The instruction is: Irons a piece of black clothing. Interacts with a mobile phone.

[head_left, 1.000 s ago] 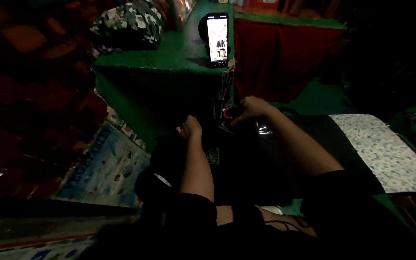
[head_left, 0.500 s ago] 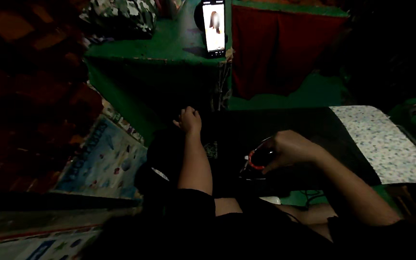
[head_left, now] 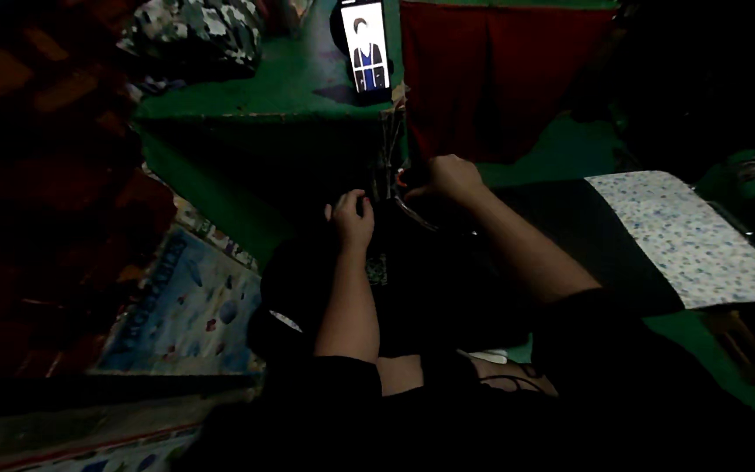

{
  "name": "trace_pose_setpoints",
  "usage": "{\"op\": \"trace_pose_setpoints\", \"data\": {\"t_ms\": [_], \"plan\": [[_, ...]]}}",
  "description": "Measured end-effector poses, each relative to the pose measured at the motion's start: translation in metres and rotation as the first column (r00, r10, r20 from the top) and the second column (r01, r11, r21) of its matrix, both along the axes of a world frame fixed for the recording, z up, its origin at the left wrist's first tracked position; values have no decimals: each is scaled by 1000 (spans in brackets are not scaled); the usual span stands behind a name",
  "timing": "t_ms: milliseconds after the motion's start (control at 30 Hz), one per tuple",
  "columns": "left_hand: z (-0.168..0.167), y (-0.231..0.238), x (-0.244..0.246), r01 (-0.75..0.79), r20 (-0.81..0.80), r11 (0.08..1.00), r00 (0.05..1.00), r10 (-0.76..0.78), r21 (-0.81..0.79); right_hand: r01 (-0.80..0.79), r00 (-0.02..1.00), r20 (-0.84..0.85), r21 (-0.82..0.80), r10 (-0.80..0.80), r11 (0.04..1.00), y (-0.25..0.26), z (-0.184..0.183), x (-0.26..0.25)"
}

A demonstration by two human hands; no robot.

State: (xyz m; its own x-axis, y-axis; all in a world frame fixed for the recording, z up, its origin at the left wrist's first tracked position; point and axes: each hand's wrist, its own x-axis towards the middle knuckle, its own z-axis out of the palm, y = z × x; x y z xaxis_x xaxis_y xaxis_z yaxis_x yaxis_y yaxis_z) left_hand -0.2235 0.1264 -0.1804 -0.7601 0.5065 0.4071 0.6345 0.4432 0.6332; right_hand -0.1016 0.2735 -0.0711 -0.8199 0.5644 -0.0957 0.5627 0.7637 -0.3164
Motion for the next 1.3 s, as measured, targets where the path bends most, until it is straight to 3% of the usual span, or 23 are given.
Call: {"op": "trace_pose_setpoints", "data": {"t_ms": [100, 167, 300, 533, 633, 733, 900, 1033, 1167, 1300], "plan": [[-9, 8, 4, 301, 28, 939, 953, -301, -165, 83, 996, -14, 9, -82, 997, 26, -1, -4], [-8, 9, 7, 390, 105, 857, 920, -377, -336, 149, 988, -42, 18, -148, 989, 51, -5, 6], [-3, 9, 11, 382, 144, 765, 921, -362, -519, 323, 946, -25, 13, -322, 946, 106, -5, 48], [0, 13, 13, 360, 142, 741, 929, -342, -567, 589, 808, -4, 22, -589, 808, 171, -9, 152], [-2, 14, 14, 352, 140, 737, 932, -335, -577, 507, 862, 21, -10, -507, 862, 183, -14, 183], [-2, 12, 16, 345, 128, 747, 934, -334, -568, 317, 948, -9, -65, -318, 946, 188, -26, 206], [0, 11, 12, 339, 123, 749, 936, -330, -570, 16, 1000, -16, -144, -18, 990, 132, -25, 240], [0, 11, 13, 332, 116, 759, 939, -325, -560, -86, 994, 60, -136, 94, 987, 73, -18, 268], [-1, 10, 13, 332, 105, 761, 938, -332, -557, -212, 973, 71, -89, 219, 973, 47, -24, 295], [-1, 9, 16, 321, 94, 767, 941, -326, -556, -142, 988, 45, -74, 145, 987, 50, -25, 300]]}}
